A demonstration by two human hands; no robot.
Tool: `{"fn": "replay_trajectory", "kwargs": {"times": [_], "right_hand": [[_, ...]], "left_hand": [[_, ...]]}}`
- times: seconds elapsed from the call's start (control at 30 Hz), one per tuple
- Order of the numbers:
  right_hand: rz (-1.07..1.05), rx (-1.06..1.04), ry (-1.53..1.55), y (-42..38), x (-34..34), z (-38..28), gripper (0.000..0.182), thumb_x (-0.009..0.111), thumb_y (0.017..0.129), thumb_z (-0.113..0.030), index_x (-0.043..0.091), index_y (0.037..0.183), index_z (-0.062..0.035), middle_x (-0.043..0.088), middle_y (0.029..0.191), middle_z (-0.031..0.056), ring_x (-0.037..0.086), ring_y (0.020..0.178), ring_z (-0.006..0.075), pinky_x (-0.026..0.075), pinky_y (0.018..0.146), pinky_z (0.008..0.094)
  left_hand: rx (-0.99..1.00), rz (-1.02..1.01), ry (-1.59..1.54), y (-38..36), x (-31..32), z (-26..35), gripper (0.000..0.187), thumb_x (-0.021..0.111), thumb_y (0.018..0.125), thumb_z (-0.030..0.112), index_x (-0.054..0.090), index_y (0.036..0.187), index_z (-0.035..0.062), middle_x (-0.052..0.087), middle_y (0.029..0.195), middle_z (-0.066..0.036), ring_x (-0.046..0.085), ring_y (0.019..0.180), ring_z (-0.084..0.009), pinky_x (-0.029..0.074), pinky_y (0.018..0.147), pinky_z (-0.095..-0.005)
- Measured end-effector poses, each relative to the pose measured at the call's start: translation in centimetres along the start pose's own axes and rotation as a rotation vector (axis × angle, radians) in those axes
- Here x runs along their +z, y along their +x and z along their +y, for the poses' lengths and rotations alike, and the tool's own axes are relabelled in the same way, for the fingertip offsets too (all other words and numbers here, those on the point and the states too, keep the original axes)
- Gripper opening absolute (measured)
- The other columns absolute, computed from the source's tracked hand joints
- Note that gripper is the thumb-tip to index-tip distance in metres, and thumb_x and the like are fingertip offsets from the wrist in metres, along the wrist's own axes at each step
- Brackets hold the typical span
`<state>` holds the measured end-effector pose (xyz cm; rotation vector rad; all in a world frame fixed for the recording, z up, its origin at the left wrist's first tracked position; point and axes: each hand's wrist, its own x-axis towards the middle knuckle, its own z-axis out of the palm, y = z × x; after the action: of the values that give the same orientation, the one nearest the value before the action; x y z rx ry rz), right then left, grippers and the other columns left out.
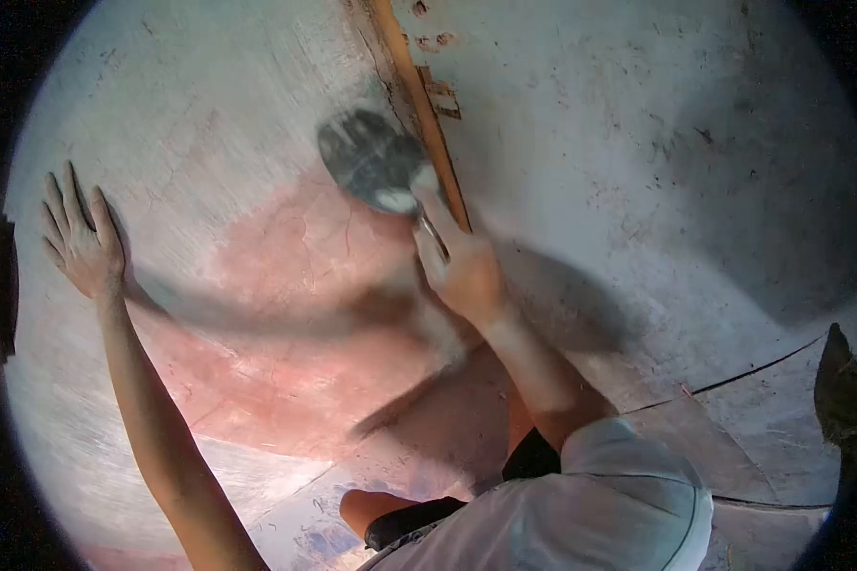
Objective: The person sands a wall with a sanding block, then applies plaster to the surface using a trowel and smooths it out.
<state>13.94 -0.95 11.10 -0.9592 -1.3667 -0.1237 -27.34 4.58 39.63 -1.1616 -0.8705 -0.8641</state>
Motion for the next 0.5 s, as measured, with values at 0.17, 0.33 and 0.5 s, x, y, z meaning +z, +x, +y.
{"fn": "replay_trajectory", "kwargs": {"times": [0.17, 0.33, 0.5], "right_hand": [[-0.150, 0.091, 0.140, 8.2, -0.9, -3.1, 0.058, 0.066, 0.104, -0.013, 0.051, 0.160, -0.0070, 0.072, 0.122, 0.0308, 0.066, 0.105, 0.0552, 0.058, 0.083, 0.0468], [-0.039, 0.094, 0.066, -2.5, 0.3, 0.6, 0.055, 0.067, 0.103, -0.018, 0.057, 0.157, -0.0145, 0.072, 0.112, 0.0318, 0.072, 0.100, 0.0509, 0.059, 0.083, 0.0548], [-0.112, 0.078, 0.111, 3.6, 0.1, -1.5, 0.062, 0.067, 0.102, -0.016, 0.050, 0.162, -0.0142, 0.073, 0.119, 0.0291, 0.070, 0.097, 0.0528, 0.058, 0.081, 0.0554]], "left_hand": [[-0.004, -0.020, 0.003, -0.2, -0.2, 0.0, 0.063, 0.039, 0.111, 0.062, 0.036, 0.171, 0.0430, 0.030, 0.180, 0.005, 0.028, 0.166, -0.0318, 0.017, 0.133, -0.0605], [0.014, 0.006, -0.007, -0.2, -0.2, 0.0, 0.062, 0.038, 0.113, 0.061, 0.033, 0.172, 0.0436, 0.027, 0.182, 0.004, 0.026, 0.166, -0.0326, 0.015, 0.133, -0.0607], [-0.008, -0.034, 0.013, -0.3, 0.0, -0.4, 0.062, 0.040, 0.112, 0.060, 0.035, 0.171, 0.0433, 0.029, 0.181, 0.005, 0.027, 0.166, -0.0320, 0.017, 0.133, -0.0611]]}}
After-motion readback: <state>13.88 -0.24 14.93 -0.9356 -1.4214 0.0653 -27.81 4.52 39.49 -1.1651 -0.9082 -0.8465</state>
